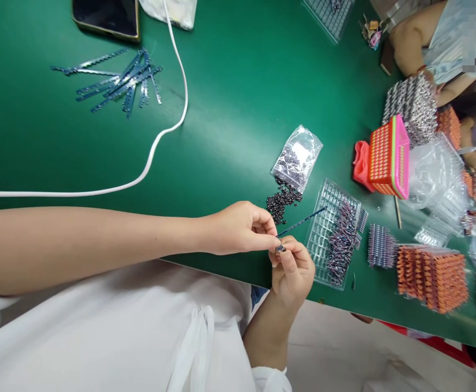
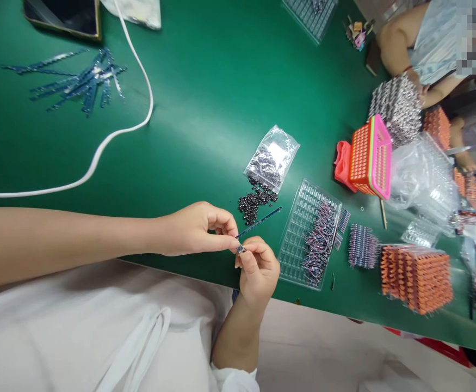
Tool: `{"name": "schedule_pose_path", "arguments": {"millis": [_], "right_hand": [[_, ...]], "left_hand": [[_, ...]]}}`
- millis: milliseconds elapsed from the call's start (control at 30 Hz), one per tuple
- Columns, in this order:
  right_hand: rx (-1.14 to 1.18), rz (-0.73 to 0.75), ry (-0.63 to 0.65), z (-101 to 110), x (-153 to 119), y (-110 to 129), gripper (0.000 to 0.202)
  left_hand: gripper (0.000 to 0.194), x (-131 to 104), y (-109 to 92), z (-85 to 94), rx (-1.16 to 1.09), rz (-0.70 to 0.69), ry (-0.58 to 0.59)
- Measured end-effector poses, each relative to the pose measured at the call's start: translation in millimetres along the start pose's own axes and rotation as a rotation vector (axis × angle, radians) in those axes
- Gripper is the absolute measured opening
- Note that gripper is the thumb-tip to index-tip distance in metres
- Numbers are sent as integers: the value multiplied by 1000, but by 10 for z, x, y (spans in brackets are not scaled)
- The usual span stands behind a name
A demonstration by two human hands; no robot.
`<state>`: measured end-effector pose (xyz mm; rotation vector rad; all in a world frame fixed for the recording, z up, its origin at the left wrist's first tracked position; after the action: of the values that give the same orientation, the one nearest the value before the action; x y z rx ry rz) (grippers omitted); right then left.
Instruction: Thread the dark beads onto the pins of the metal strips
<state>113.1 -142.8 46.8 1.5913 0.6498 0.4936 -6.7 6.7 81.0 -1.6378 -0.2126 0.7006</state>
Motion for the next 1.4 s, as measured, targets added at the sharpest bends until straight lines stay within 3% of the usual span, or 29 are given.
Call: {"name": "schedule_pose_path", "arguments": {"millis": [367,633,1400], "right_hand": [[18,-74,53,35,9,7,5],[-26,-51,28,28,11,5,5],[4,-165,-15,0,17,20,12]], "left_hand": [[20,12,10,8,3,0,54],[18,12,3,1,24,-111,7],[21,-7,28,-27,129,-128,5]]}}
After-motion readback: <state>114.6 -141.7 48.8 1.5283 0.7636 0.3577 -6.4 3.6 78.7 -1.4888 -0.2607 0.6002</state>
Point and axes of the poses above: each hand's wrist, its own x-axis towards the middle knuckle, its own z-axis out of the back of the hand, y = z × x, the point moved 1 cm from there along x, towards the middle knuckle, and after that the axes turned 13 degrees about -y, right-handed, at the moved point
